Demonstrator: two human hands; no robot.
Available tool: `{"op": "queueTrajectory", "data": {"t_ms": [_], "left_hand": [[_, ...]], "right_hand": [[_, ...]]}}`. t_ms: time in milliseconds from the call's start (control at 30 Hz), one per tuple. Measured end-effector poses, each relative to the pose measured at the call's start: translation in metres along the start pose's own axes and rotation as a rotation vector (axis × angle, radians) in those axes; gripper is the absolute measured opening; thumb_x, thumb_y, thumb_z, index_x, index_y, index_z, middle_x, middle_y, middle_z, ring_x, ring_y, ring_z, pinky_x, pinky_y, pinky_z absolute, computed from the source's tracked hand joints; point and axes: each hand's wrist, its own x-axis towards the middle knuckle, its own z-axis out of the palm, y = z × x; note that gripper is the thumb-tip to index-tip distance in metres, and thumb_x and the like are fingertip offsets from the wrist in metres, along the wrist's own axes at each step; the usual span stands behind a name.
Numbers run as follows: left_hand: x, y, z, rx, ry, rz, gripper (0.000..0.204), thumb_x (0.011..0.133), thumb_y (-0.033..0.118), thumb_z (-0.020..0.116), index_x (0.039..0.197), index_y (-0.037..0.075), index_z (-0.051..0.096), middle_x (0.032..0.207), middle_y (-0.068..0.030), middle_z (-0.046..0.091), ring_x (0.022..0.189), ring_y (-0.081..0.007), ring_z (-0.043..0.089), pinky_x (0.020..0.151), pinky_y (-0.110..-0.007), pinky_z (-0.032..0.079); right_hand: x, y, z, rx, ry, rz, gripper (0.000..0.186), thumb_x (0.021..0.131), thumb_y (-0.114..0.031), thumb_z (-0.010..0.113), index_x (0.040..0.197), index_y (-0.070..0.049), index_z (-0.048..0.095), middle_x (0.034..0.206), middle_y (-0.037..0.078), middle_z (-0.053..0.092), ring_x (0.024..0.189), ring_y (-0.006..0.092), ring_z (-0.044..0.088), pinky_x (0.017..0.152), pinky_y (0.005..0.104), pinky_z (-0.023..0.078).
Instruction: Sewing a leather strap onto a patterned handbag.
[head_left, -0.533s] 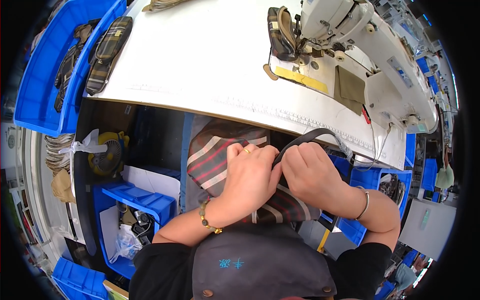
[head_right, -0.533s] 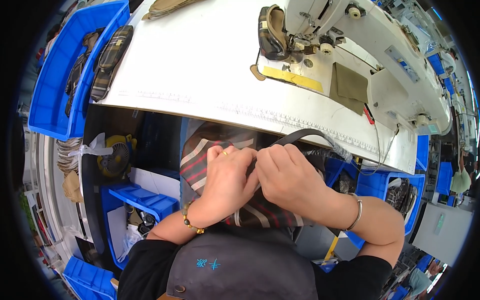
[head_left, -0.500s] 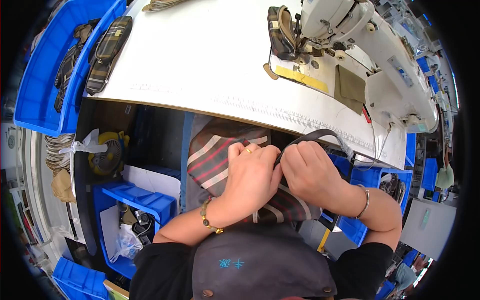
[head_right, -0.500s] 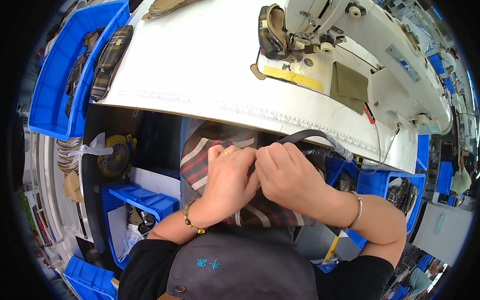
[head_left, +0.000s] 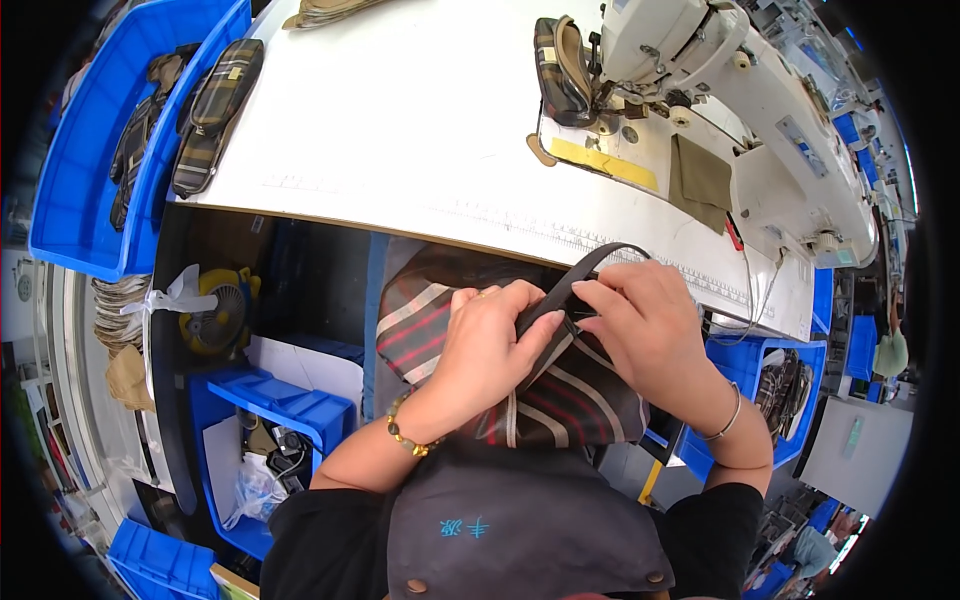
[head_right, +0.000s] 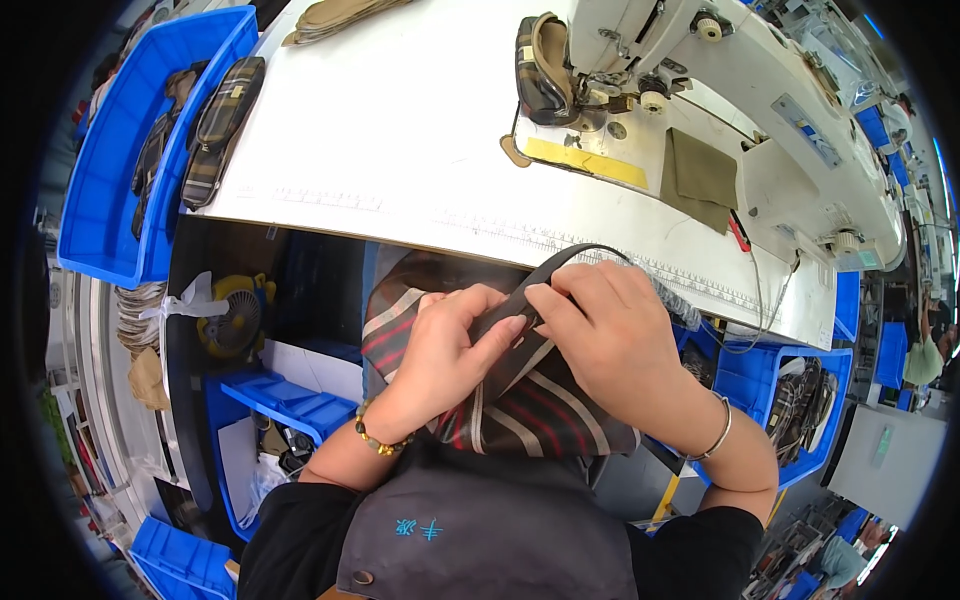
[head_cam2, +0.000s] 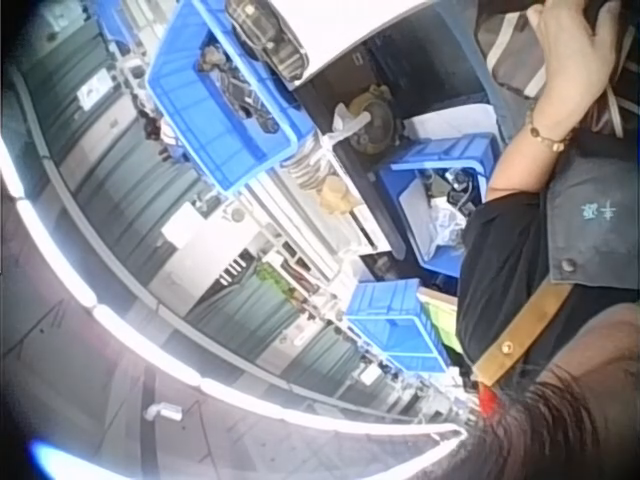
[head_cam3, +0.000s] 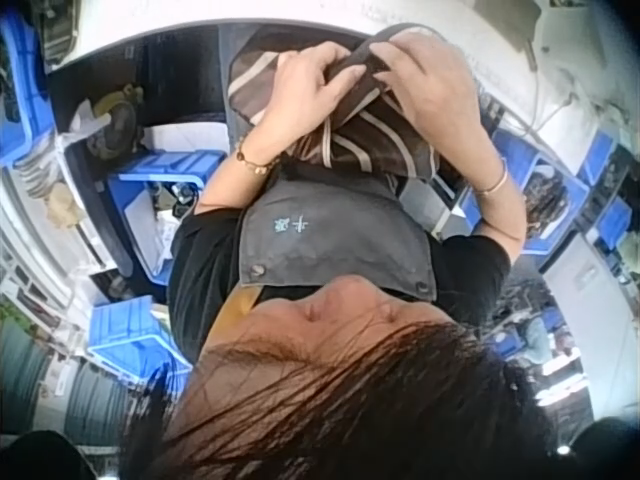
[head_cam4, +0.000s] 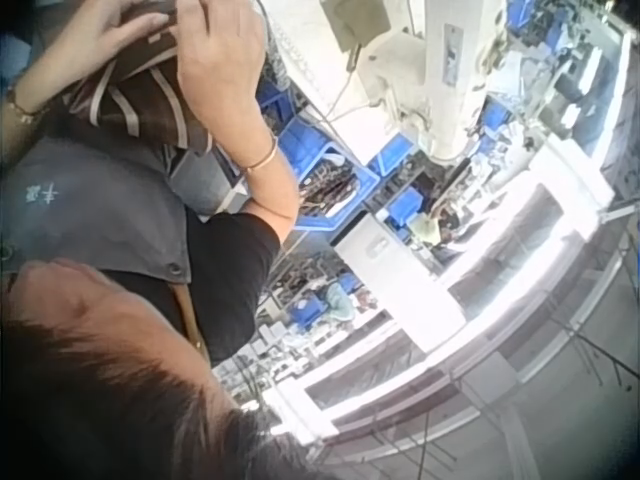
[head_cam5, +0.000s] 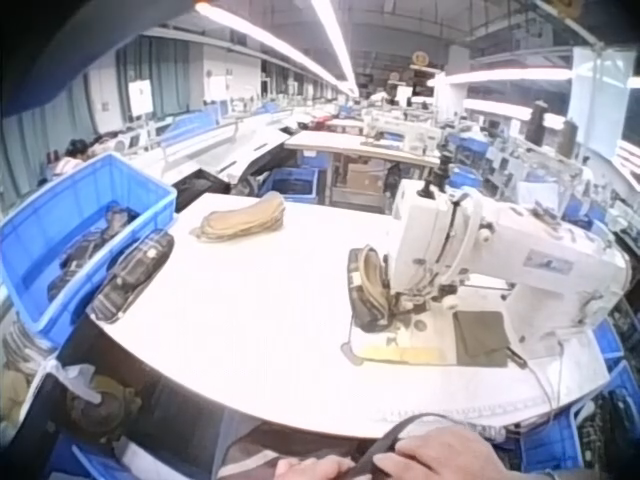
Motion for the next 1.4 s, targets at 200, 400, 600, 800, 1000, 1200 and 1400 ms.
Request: {"op": "queueTrajectory", "data": {"t_ms": [200,400,600,800,1000,1200,1400], "left_hand": [[0.000,-0.003,0.001,-0.007,-0.014,0.003,0.023,0.092,0.026,0.072,0.098,0.005,0.070,0.076,-0.0075,0.068,0.072,-0.0235,0.059,0.085,-0.036,0.039],[-0.001,-0.010,0.001,0.035,-0.023,0.027,0.021,0.092,0.023,0.072,0.096,0.003,0.070,0.076,-0.0080,0.070,0.068,-0.0218,0.061,0.077,-0.034,0.043],[-0.009,-0.018,0.004,-0.140,-0.083,-0.093,0.018,0.094,0.014,0.071,0.099,-0.003,0.068,0.077,-0.0054,0.068,0.067,-0.0048,0.056,0.061,-0.025,0.045],[-0.027,-0.031,0.004,-0.213,-0.056,-0.273,0.016,0.093,0.015,0.072,0.099,0.000,0.069,0.083,-0.0066,0.069,0.076,-0.0144,0.059,0.074,-0.029,0.046],[-0.039,-0.033,0.000,-0.366,-0.071,-0.354,0.013,0.098,0.009,0.068,0.103,-0.002,0.066,0.087,0.0025,0.065,0.078,-0.0038,0.053,0.071,-0.020,0.043],[-0.047,-0.033,0.000,-0.338,-0.046,-0.343,0.014,0.098,0.010,0.069,0.104,-0.002,0.066,0.088,0.0031,0.064,0.079,-0.0038,0.052,0.072,-0.020,0.043],[-0.057,-0.040,-0.004,-0.227,-0.033,-0.324,0.017,0.096,0.011,0.071,0.104,-0.003,0.066,0.088,0.0022,0.064,0.081,-0.0052,0.053,0.074,-0.021,0.044]], "right_hand": [[0.000,0.006,0.004,0.085,0.100,0.071,0.027,0.075,-0.007,0.078,0.100,-0.006,0.067,0.091,0.007,0.063,0.083,0.0270,0.060,0.073,0.0384,0.043],[-0.006,0.011,0.009,0.216,0.184,0.212,0.012,0.080,-0.003,0.075,0.089,-0.005,0.068,0.081,0.006,0.064,0.076,0.0268,0.059,0.070,0.0374,0.042],[-0.029,0.017,0.014,0.317,0.193,0.360,0.008,0.082,-0.003,0.073,0.087,-0.005,0.068,0.080,0.007,0.063,0.075,0.0273,0.059,0.071,0.0363,0.044],[-0.057,0.022,0.036,0.371,0.261,0.462,0.008,0.081,-0.004,0.073,0.087,-0.005,0.068,0.080,0.007,0.062,0.076,0.0282,0.060,0.070,0.0375,0.047],[-0.079,0.020,0.059,0.327,0.210,0.454,0.008,0.083,-0.004,0.072,0.090,-0.004,0.068,0.086,0.010,0.064,0.079,0.0312,0.063,0.070,0.0388,0.050],[-0.091,0.022,0.096,0.320,0.044,0.456,0.011,0.083,-0.006,0.071,0.093,-0.005,0.068,0.083,0.011,0.061,0.081,0.0327,0.063,0.072,0.0421,0.052],[-0.079,0.039,0.119,0.398,-0.099,0.563,0.012,0.087,-0.012,0.069,0.094,-0.003,0.067,0.090,0.018,0.071,0.088,0.0362,0.070,0.078,0.0462,0.055]]}}
